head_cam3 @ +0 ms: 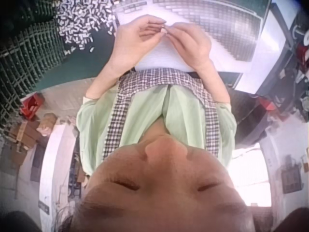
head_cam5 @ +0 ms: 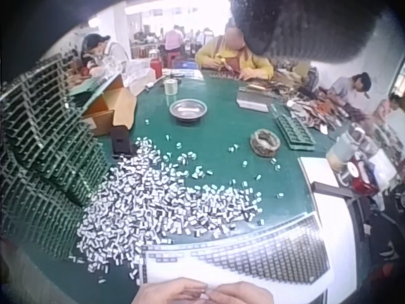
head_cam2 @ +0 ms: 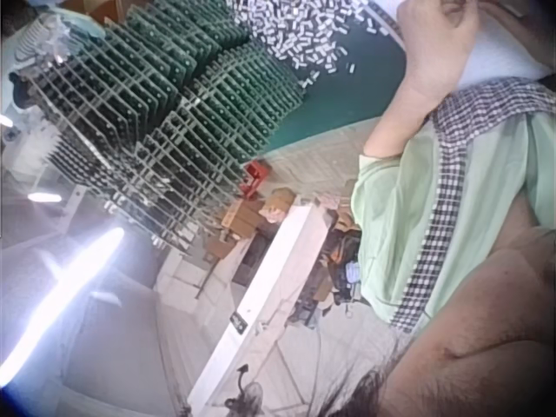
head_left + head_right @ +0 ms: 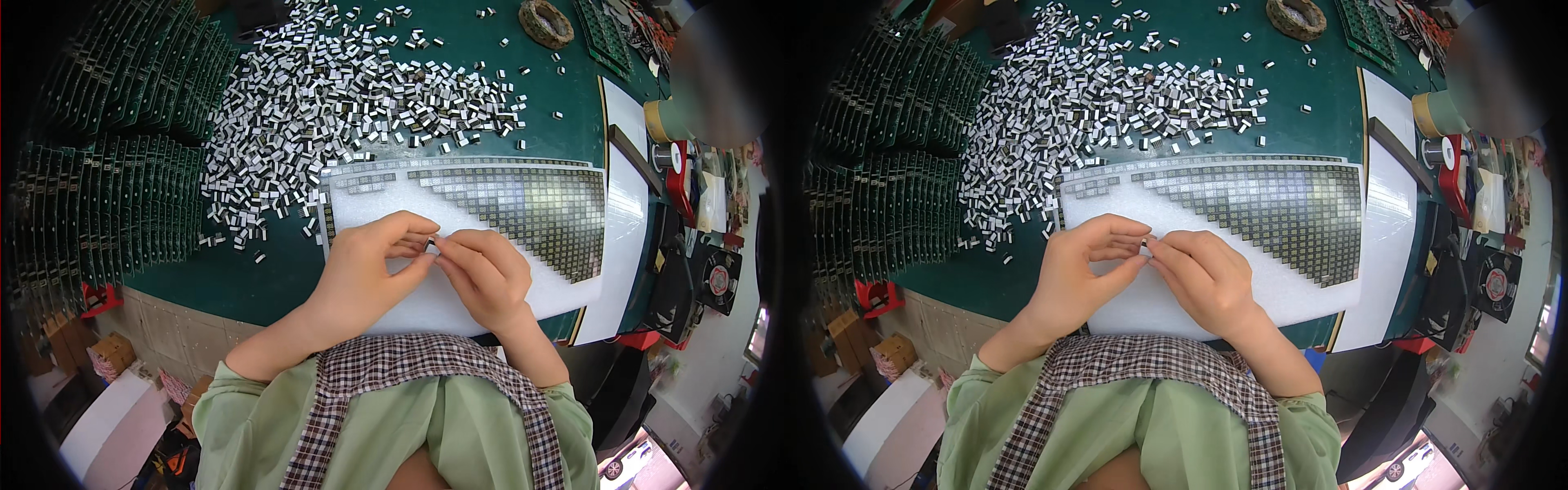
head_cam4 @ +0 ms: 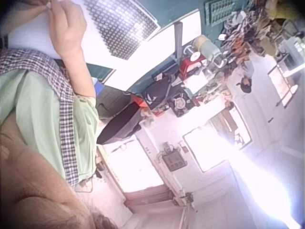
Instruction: The recorder is picking up small rectangular electronic components and placing them into a grid-like tray on a green workbench.
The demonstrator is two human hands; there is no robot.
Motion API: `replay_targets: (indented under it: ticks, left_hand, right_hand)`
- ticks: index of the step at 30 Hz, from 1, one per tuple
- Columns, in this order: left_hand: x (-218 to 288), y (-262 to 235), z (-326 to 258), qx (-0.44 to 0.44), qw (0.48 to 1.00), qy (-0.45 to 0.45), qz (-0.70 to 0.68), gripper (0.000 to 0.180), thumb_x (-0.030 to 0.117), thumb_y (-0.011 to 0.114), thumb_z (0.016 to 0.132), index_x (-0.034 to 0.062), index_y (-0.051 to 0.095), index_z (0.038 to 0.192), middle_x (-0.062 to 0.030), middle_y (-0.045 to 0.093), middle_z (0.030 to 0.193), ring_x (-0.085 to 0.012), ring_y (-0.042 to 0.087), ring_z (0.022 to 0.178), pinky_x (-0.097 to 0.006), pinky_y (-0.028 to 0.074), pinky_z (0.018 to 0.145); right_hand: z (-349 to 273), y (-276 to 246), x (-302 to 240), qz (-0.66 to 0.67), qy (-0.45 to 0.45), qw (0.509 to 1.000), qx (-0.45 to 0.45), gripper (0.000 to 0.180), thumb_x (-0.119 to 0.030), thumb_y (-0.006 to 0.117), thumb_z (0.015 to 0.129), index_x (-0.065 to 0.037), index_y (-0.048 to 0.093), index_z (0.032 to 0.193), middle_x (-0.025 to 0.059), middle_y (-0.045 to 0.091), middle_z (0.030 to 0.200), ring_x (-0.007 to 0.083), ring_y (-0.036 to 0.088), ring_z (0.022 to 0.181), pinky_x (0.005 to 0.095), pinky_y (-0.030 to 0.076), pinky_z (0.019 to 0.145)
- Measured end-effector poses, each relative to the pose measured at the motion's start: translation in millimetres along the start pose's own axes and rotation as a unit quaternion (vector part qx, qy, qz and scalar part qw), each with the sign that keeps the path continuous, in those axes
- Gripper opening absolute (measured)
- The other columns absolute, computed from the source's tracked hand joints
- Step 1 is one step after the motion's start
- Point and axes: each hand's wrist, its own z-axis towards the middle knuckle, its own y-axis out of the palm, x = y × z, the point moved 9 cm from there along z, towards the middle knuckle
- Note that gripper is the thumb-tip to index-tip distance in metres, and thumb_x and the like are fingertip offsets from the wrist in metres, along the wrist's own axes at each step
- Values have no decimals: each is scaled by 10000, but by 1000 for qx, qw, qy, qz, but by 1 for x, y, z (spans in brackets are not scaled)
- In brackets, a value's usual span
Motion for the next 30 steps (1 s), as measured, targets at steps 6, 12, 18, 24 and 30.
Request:
replay_targets:
  ticks: [6,12,18,24,30]
  left_hand:
    - [3,-7,0,-11,999,17,28,268,-15,587,792,-17,591,1060,-144,646,980,-202,642,906,-307,513,824]
    - [50,-33,5,199,841,229,447,313,3,632,730,11,618,1042,-125,604,1041,-257,582,996,-350,461,866]
    - [20,-20,17,127,787,245,552,233,46,653,724,12,626,953,-107,583,922,-261,563,884,-352,476,745]
    - [33,-30,13,146,776,325,520,205,20,644,698,-28,624,896,-94,579,890,-229,570,821,-284,483,678]
    - [-27,-12,22,-44,980,0,-194,165,43,632,817,-44,644,956,-69,644,882,-130,610,784,-244,499,696]
  right_hand:
    - [2,1,11,92,60,994,-28,239,10,719,662,-17,656,891,83,613,829,193,603,699,276,492,572]
    - [-15,12,58,299,281,912,-12,180,-1,688,742,-12,667,920,49,609,846,120,585,780,222,476,597]
    - [-19,21,59,350,334,874,-35,163,-19,683,765,-17,666,927,36,598,876,102,577,806,206,470,623]
    - [-21,20,62,351,336,874,-16,151,-21,686,762,-20,666,912,39,599,886,111,581,824,214,473,635]
    - [-9,3,44,252,202,946,9,219,5,716,704,-40,684,916,50,596,855,119,578,771,222,473,613]
